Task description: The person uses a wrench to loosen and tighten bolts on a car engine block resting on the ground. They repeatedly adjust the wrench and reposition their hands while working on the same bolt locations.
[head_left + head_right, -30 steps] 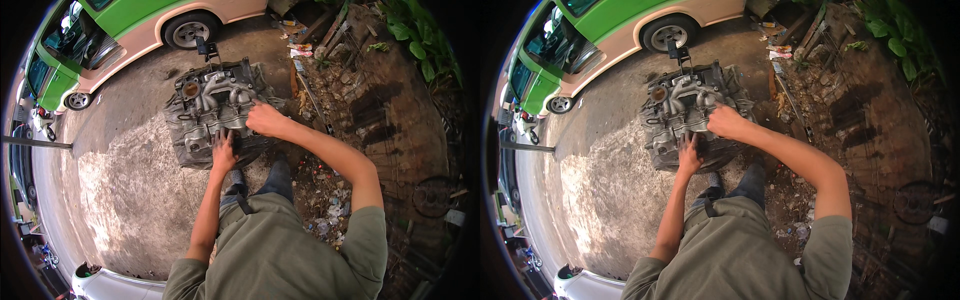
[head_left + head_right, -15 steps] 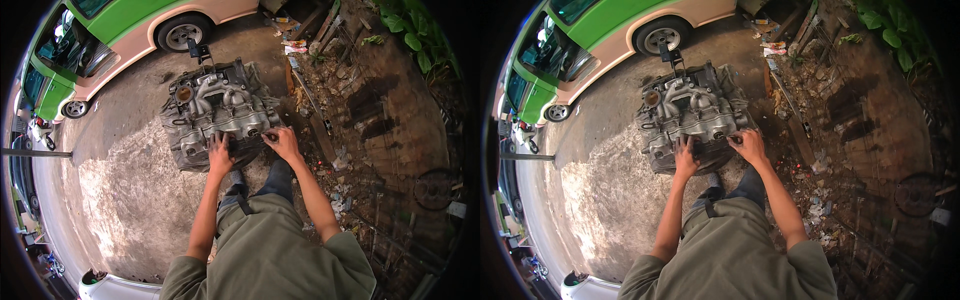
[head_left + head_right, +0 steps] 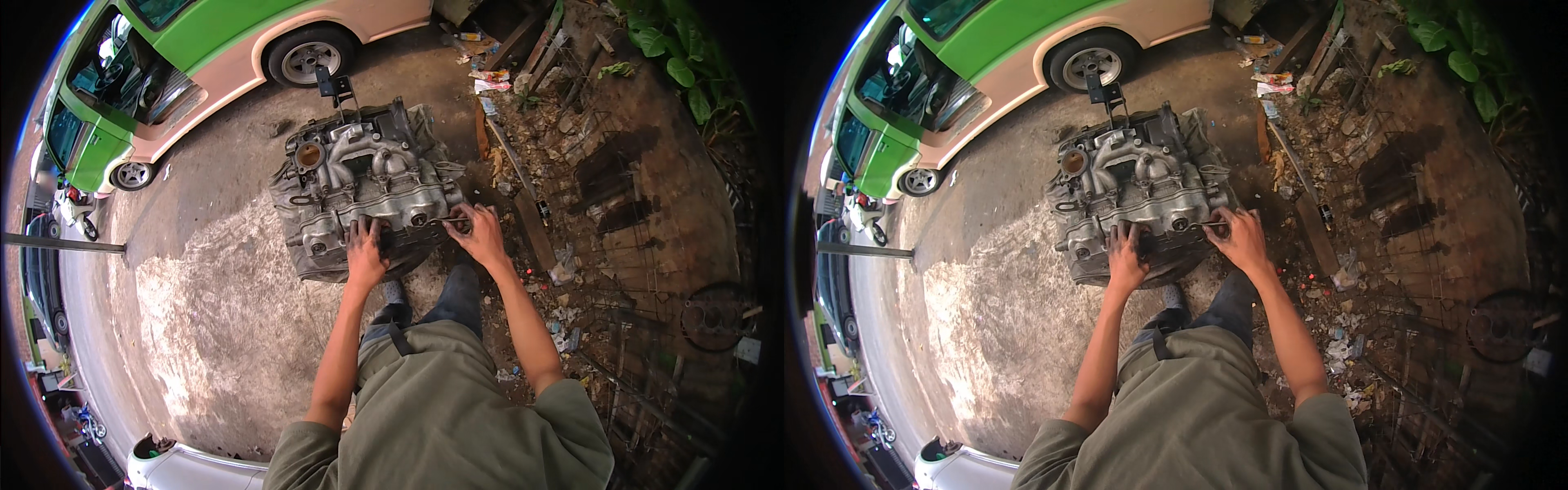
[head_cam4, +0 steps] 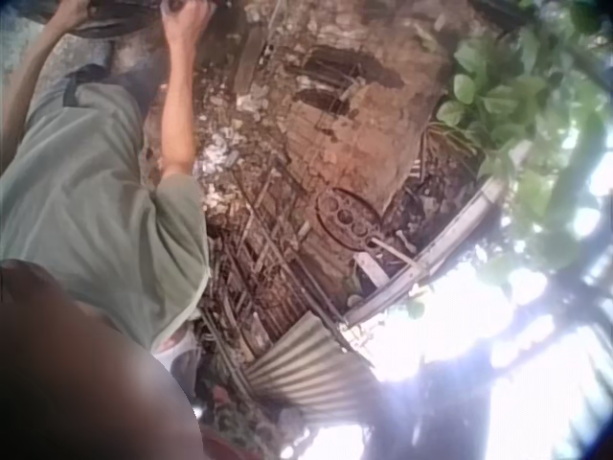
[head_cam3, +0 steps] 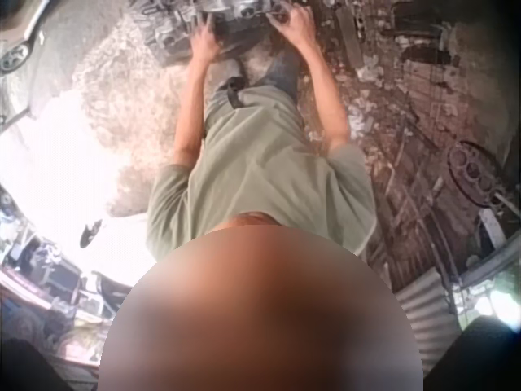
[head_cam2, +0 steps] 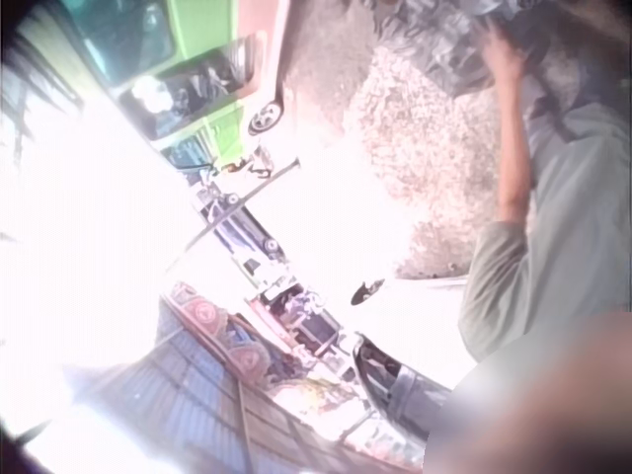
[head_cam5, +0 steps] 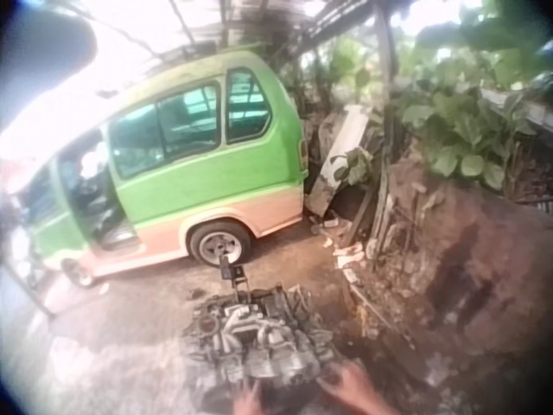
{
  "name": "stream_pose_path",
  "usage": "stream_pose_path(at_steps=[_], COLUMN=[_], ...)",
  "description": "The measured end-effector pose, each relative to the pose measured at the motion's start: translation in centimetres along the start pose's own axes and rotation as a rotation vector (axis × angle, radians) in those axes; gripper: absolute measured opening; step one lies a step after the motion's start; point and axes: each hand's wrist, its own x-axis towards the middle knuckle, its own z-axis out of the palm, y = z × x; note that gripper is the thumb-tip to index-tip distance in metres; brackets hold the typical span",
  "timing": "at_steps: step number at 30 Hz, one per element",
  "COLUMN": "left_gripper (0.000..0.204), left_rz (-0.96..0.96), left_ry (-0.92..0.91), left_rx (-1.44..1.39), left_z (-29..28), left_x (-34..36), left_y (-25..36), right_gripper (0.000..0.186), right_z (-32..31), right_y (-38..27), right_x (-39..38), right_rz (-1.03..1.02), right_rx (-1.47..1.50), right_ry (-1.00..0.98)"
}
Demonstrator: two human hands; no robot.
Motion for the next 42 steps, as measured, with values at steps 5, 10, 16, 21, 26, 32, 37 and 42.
stream_pose_path(at_steps=[5,10,16,21,26,32,37,42], left_gripper=[0.094,0.094,0.097,0.098,0.099,0.099,0.097,0.096], left_rz=[0.027,0.001,-0.014,-0.02,-0.009,-0.001,-0.008,-0.005], left_ry=[-0.009,0.004,-0.022,-0.052,-0.028,-0.003,-0.023,-0.004], left_rx=[0.022,-0.006,-0.026,-0.005,-0.004,-0.024,-0.002,-0.017], left_z=[-0.2,0.3,0.4,0.3,0.4,0.4,0.2,0.2], left_x=[0.0,-0.2,-0.2,-0.1,0.0,-0.2,0.0,-0.1], left_y=[0.0,-0.2,-0.4,-0.5,-0.5,-0.4,-0.2,-0.3], right_gripper=[0.033,0.034,0.036,0.034,0.031,0.02,0.021,0.033], right_z=[-0.7,-1.5,-2.0,-2.6,-2.3,-0.8,0.1,-1.0], right_y=[-0.5,-1.0,-2.9,-4.5,-6.0,-7.8,-8.1,-5.6], right_x=[1.2,2.9,4.5,5.9,7.2,8.5,8.8,7.8], right_rz=[-0.106,-0.187,-0.396,-0.489,-0.652,-0.814,-0.769,-0.589], right_rx=[-0.134,-0.28,-0.432,-0.526,-0.658,-0.737,-0.72,-0.594], right_ry=[-0.027,-0.168,-0.204,-0.325,-0.344,-0.413,-0.475,-0.4])
